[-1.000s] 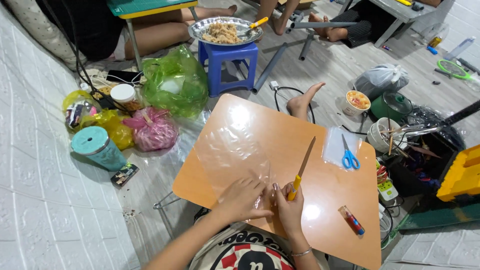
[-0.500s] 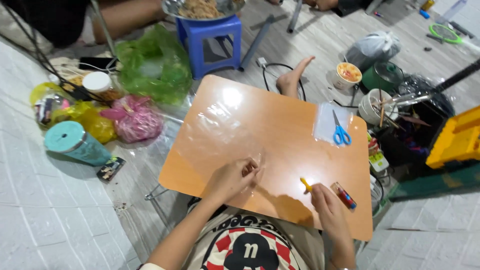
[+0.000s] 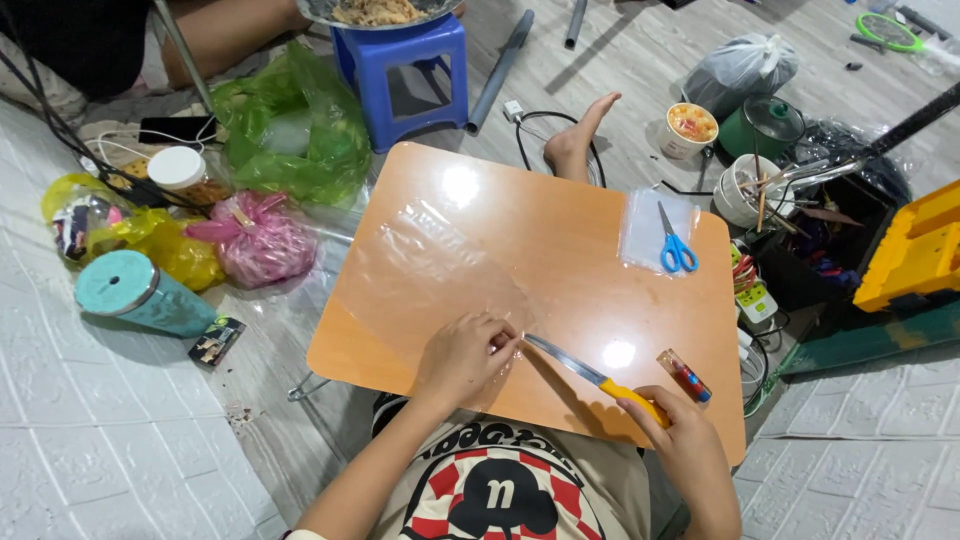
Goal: A person is sitting on the floor using a utility knife to cut and prepare clear plastic sheets, which are components for making pipe cleaner flowers.
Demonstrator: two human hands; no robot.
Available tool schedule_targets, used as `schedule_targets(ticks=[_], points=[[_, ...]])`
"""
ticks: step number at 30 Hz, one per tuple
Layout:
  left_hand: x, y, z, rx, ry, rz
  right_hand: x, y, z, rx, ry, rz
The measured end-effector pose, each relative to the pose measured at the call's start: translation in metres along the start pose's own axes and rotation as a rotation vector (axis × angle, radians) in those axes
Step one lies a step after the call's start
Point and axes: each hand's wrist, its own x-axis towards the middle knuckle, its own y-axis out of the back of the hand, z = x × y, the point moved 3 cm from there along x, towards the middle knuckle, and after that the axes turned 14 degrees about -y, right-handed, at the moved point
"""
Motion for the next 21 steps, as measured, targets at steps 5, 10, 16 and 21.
schedule_targets(ticks=[5, 10, 16, 21], points=[[-0.002, -0.004, 0.007, 0.045, -0.052, 0.069, -0.003, 0.001, 0.003, -0.034, -0.001, 0.008], [-0.002, -0.006, 0.004, 0.021, -0.108, 0.124, -0.001, -0.002, 0.003, -0.071, -0.011, 0.008], [-0.001, -0.003, 0.003, 0.001, -0.073, 0.051, 0.006, -0.018, -0.009, -0.067, -0.019, -0.01], [0.0, -0.013, -0.007, -0.048, 0.008, -0.055, 0.002, -0.04, -0.027, 0.088, 0.113, -0.144]])
